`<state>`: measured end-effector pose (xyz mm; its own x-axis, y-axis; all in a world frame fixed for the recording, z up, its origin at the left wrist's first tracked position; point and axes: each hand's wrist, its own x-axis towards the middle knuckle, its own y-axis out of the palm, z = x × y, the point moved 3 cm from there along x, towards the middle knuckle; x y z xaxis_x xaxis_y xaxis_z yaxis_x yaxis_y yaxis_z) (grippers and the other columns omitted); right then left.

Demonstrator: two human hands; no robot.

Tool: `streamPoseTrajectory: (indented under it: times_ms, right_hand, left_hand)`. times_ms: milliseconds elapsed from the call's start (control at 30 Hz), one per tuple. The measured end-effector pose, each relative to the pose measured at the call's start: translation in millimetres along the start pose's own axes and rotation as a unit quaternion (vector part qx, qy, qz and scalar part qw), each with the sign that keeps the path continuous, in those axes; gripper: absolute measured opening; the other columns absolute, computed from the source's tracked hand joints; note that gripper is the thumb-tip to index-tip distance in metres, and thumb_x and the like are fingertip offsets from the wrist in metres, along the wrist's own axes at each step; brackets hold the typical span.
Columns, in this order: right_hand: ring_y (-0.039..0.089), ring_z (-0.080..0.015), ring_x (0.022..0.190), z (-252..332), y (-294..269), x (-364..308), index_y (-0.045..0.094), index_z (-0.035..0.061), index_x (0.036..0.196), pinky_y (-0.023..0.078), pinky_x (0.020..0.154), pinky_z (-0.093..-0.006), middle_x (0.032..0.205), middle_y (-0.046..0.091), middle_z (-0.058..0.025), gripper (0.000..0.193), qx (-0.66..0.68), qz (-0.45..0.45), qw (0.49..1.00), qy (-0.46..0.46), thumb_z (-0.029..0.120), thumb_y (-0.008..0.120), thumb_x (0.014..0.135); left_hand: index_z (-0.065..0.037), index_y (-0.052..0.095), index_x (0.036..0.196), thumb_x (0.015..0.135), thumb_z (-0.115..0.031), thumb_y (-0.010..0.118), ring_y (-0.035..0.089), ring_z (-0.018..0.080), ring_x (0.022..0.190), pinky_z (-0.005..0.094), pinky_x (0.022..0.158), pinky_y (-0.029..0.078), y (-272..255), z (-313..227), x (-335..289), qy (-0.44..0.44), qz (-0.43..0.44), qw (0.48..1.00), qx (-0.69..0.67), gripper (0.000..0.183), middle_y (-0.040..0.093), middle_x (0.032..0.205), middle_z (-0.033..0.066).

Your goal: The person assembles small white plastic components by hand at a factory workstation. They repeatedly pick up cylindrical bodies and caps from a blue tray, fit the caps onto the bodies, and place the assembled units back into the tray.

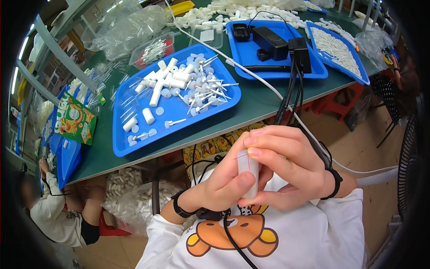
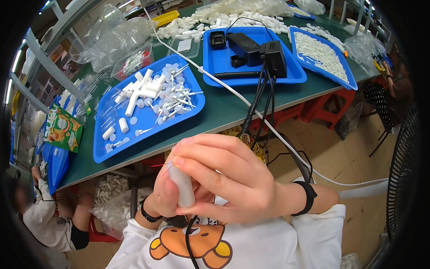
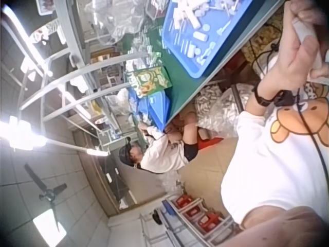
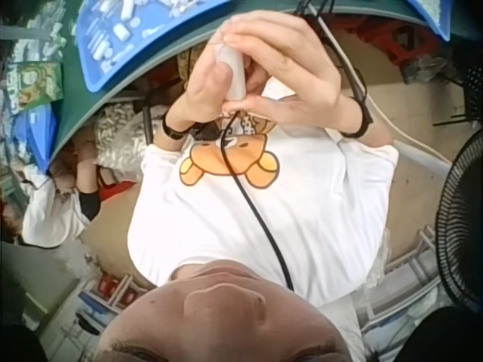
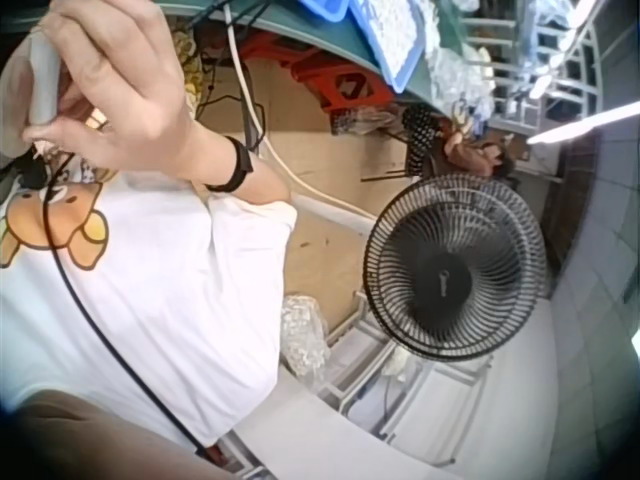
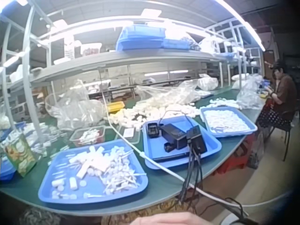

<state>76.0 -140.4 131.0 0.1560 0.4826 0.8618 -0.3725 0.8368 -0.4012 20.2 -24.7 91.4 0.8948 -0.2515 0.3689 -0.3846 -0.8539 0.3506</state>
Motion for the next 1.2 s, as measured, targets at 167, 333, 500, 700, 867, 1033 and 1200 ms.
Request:
streamPoseTrajectory:
  times_ms: [167, 333, 500, 700, 867, 1033, 1200]
  right_hand:
    - [0.057, -0.0323, 0.094, -2.6, 0.3, -1.0, 0.061, -0.0035, 0.100, 0.049, 0.076, -0.0396, 0.101, 0.059, -0.0159, 0.051, -0.022, -0.022, 0.999, -0.026, 0.023, 0.079, 0.060]
    - [0.055, -0.0338, 0.100, -7.9, -0.4, -3.1, 0.054, 0.0015, 0.107, 0.046, 0.080, -0.0411, 0.107, 0.055, -0.0149, 0.060, 0.040, -0.050, 0.998, -0.013, 0.024, 0.083, 0.059]
    - [0.053, -0.0330, 0.100, -12.8, 1.7, -7.0, 0.051, 0.0047, 0.105, 0.044, 0.082, -0.0412, 0.111, 0.050, -0.0142, 0.063, 0.101, -0.049, 0.994, -0.002, 0.023, 0.086, 0.056]
    - [0.053, -0.0305, 0.097, -10.4, -2.6, -4.5, 0.050, 0.0054, 0.104, 0.043, 0.082, -0.0409, 0.108, 0.051, -0.0135, 0.062, 0.095, -0.030, 0.995, 0.012, 0.022, 0.086, 0.056]
    - [0.054, -0.0293, 0.095, -9.2, -4.0, -4.2, 0.051, 0.0041, 0.103, 0.044, 0.079, -0.0397, 0.105, 0.053, -0.0133, 0.060, 0.097, -0.018, 0.994, 0.040, 0.020, 0.085, 0.057]
    - [0.056, -0.0287, 0.088, -7.4, -9.7, -1.5, 0.052, -0.0004, 0.103, 0.047, 0.073, -0.0376, 0.102, 0.055, -0.0157, 0.058, 0.057, -0.022, 0.998, 0.017, 0.016, 0.085, 0.056]
    - [0.057, -0.0291, 0.088, -9.7, -8.4, -2.9, 0.054, -0.0023, 0.105, 0.047, 0.074, -0.0378, 0.101, 0.057, -0.0165, 0.058, 0.045, -0.028, 0.999, -0.012, 0.016, 0.083, 0.058]
  left_hand:
    - [0.001, 0.031, 0.122, 0.090, -0.039, 0.044, 0.052, 0.0131, 0.076, 0.0247, 0.064, 0.043, -1.4, -0.7, -0.1, 0.028, -0.038, 0.997, -0.060, 0.053, 0.051, 0.089, 0.0096]
    - [0.001, 0.042, 0.114, 0.089, -0.028, 0.046, 0.055, 0.0178, 0.084, 0.0297, 0.074, 0.044, -2.6, -13.1, 1.3, -0.015, 0.010, 0.998, -0.060, 0.038, 0.055, 0.092, 0.0131]
    - [0.000, 0.041, 0.114, 0.090, -0.024, 0.047, 0.055, 0.0170, 0.084, 0.0301, 0.074, 0.045, -6.8, -8.2, 1.0, 0.013, 0.031, 0.997, -0.071, 0.035, 0.055, 0.093, 0.0125]
    - [0.000, 0.040, 0.114, 0.090, -0.019, 0.049, 0.055, 0.0153, 0.084, 0.0283, 0.073, 0.045, -7.6, -6.9, 3.7, 0.039, 0.031, 0.997, -0.055, 0.032, 0.054, 0.093, 0.0117]
    - [0.000, 0.038, 0.115, 0.090, -0.018, 0.049, 0.055, 0.0147, 0.083, 0.0282, 0.072, 0.045, -9.1, -4.1, 4.1, 0.047, 0.021, 0.998, -0.048, 0.033, 0.054, 0.092, 0.0116]
    - [0.001, 0.037, 0.115, 0.090, -0.016, 0.048, 0.055, 0.0143, 0.083, 0.0278, 0.073, 0.045, -7.2, -5.4, 6.4, 0.049, 0.008, 0.997, -0.050, 0.033, 0.054, 0.095, 0.0116]
    - [0.001, 0.036, 0.116, 0.090, -0.016, 0.049, 0.054, 0.0143, 0.084, 0.0277, 0.074, 0.045, -9.8, -3.9, 4.8, 0.056, 0.002, 0.998, -0.036, 0.034, 0.053, 0.097, 0.0116]
